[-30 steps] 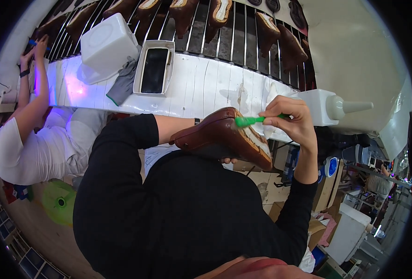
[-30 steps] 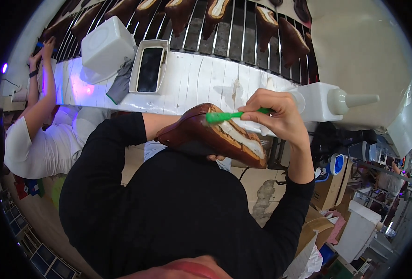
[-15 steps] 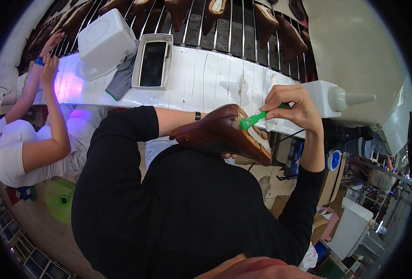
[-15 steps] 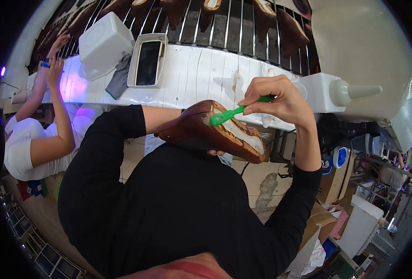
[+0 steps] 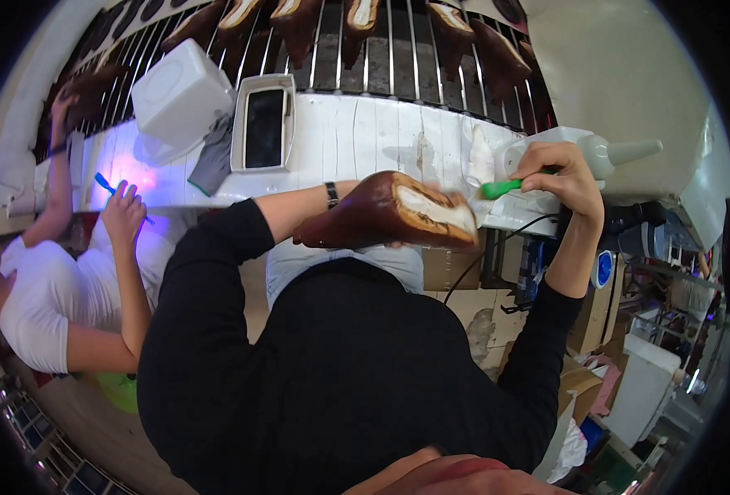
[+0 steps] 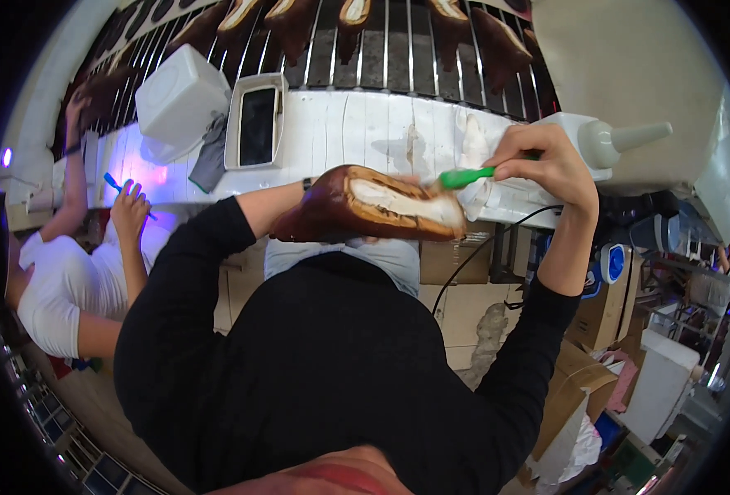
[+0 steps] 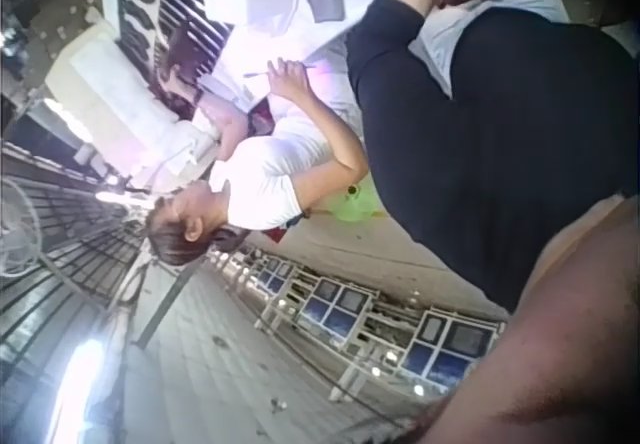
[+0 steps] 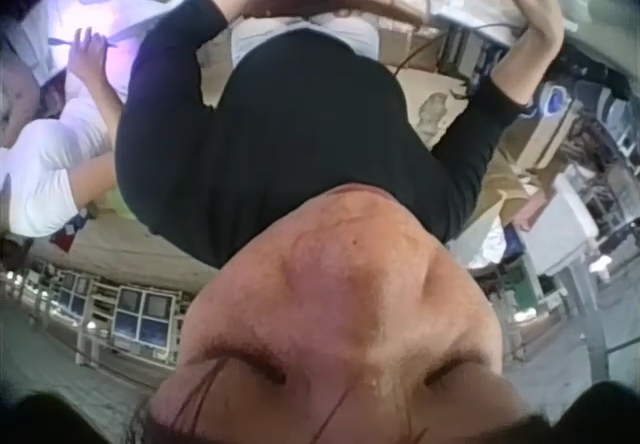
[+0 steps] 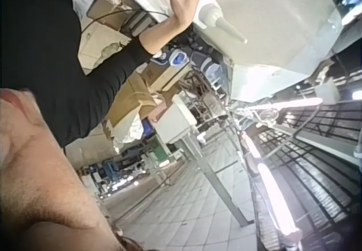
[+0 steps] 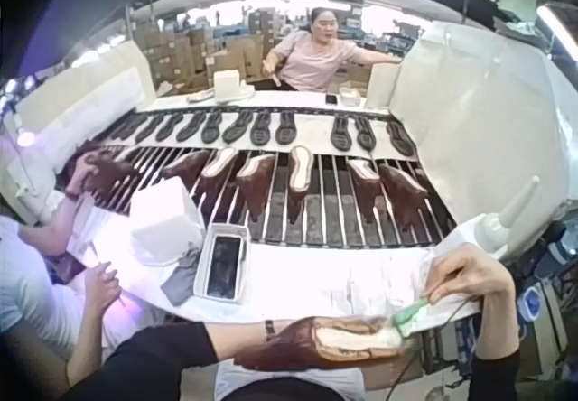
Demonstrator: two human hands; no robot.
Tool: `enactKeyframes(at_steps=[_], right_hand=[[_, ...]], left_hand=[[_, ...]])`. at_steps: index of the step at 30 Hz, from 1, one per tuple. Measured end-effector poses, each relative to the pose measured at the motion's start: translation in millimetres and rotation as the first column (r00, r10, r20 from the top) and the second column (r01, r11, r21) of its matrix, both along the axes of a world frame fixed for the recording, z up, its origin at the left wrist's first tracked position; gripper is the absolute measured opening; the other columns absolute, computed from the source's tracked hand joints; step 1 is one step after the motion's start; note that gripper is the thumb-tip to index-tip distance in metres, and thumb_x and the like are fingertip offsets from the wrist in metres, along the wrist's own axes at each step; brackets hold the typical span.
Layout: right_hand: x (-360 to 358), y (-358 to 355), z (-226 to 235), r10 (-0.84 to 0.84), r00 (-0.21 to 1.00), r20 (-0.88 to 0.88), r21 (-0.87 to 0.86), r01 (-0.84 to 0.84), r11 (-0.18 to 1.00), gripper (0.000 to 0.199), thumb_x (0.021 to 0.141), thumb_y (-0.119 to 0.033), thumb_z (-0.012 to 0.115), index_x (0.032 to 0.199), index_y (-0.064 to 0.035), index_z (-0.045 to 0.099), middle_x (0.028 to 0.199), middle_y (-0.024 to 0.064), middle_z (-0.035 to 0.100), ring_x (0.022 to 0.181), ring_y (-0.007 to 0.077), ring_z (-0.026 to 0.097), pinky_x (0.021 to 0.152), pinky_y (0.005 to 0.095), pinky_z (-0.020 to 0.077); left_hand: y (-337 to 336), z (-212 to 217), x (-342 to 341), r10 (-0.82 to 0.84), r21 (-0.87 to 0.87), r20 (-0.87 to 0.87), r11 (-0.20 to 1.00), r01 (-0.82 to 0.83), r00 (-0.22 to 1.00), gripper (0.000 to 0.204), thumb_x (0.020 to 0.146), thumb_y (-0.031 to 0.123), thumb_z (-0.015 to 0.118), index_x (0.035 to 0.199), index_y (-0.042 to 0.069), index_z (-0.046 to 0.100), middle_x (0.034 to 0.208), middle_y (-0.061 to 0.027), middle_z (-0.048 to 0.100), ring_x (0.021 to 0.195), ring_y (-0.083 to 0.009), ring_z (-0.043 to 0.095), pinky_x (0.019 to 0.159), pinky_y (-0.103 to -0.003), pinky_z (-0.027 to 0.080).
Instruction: The recorder uses a brush to apply a white liquid adhesive to the edges and bottom of brown leather shoe uppers before placing them onto a conveyor belt.
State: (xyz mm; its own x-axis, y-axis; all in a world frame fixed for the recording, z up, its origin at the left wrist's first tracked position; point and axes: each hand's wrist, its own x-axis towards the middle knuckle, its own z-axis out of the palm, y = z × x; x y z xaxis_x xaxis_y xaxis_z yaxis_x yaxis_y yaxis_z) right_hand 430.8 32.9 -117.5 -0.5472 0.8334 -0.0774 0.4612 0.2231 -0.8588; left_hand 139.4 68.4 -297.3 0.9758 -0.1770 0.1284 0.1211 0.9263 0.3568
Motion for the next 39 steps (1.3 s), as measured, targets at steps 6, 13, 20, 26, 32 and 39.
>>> enactKeyframes(at_steps=[6,13,20,26,32,39], right_hand=[[47.8,-49.8,-63.2,-0.559,0.728,-0.397,-0.037,0.596,0.802,0.015,0.079,-0.01,0.073,0.081,0.0036,0.069,0.073,0.0034,0.061,0.057,0.006,0.046,0.049,0.0209,0.0315],[43.9,-108.6,-159.3,-0.67,0.301,-0.679,-0.257,0.757,0.601,0.028,0.085,-0.026,0.074,0.089,0.0009,0.066,0.081,0.0069,0.064,0.056,0.0092,0.049,0.048,0.0206,0.0342],[-0.2,-83.8,-187.4,-0.63,0.193,-0.752,-0.395,0.633,0.665,0.025,0.09,-0.023,0.07,0.093,0.0005,0.062,0.082,0.0081,0.062,0.056,0.0114,0.048,0.048,0.0207,0.0341],[-44.1,-41.8,-195.5,-0.536,0.276,-0.798,-0.403,0.417,0.815,0.025,0.094,-0.025,0.065,0.096,-0.0005,0.063,0.083,0.0079,0.061,0.054,0.0104,0.046,0.045,0.02,0.0313],[-74.1,-9.8,-198.3,-0.553,0.248,-0.795,-0.474,0.315,0.822,0.025,0.096,-0.024,0.061,0.101,0.0006,0.061,0.085,0.0073,0.061,0.053,0.01,0.045,0.046,0.0205,0.0325],[-100.6,23.0,-183.0,-0.539,0.234,-0.81,-0.485,0.252,0.838,0.025,0.097,-0.024,0.06,0.102,0.0006,0.06,0.085,0.0073,0.06,0.053,0.01,0.044,0.044,0.0201,0.032]], left_hand=[[65.0,24.0,-17.7,0.846,0.951,-0.113,-0.059,0.303,0.522,0.065,0.098,0.053,0.043,0.132,-0.003,0.046,0.115,-0.024,0.064,0.097,-0.0387,0.065,0.09,-0.043,0.049],[-24.9,-7.2,-55.2,0.799,0.831,0.439,-0.535,0.152,0.411,0.095,0.086,0.047,0.065,0.15,-0.004,0.018,0.147,-0.031,0.029,0.138,-0.0465,0.027,0.114,-0.053,0.02],[-59.8,-21.6,-59.3,0.606,0.441,0.46,-0.79,0.425,0.649,0.093,0.069,0.01,0.069,0.149,-0.002,0.024,0.153,-0.0292,0.024,0.144,-0.0435,0.02,0.116,-0.058,0.015],[-26.4,39.6,-73.4,0.947,0.952,0.303,-0.306,0.014,0.11,0.072,0.079,0.02,0.076,0.135,-0.01,0.042,0.119,-0.0266,0.061,0.109,-0.0392,0.062,0.093,-0.041,0.049],[29.9,97.5,-148.6,0.978,0.567,-0.137,-0.053,-0.822,-0.157,0.039,0.09,0.016,0.069,0.123,-0.002,0.058,0.113,-0.0089,0.065,0.093,-0.0149,0.065,0.079,-0.026,0.054],[182.8,177.7,-244.4,0.588,0.554,0.583,-0.793,-0.254,-0.56,0.032,0.086,0.02,0.073,0.108,-0.002,0.066,0.094,-0.0064,0.071,0.085,-0.0131,0.063,0.079,-0.031,0.051]])
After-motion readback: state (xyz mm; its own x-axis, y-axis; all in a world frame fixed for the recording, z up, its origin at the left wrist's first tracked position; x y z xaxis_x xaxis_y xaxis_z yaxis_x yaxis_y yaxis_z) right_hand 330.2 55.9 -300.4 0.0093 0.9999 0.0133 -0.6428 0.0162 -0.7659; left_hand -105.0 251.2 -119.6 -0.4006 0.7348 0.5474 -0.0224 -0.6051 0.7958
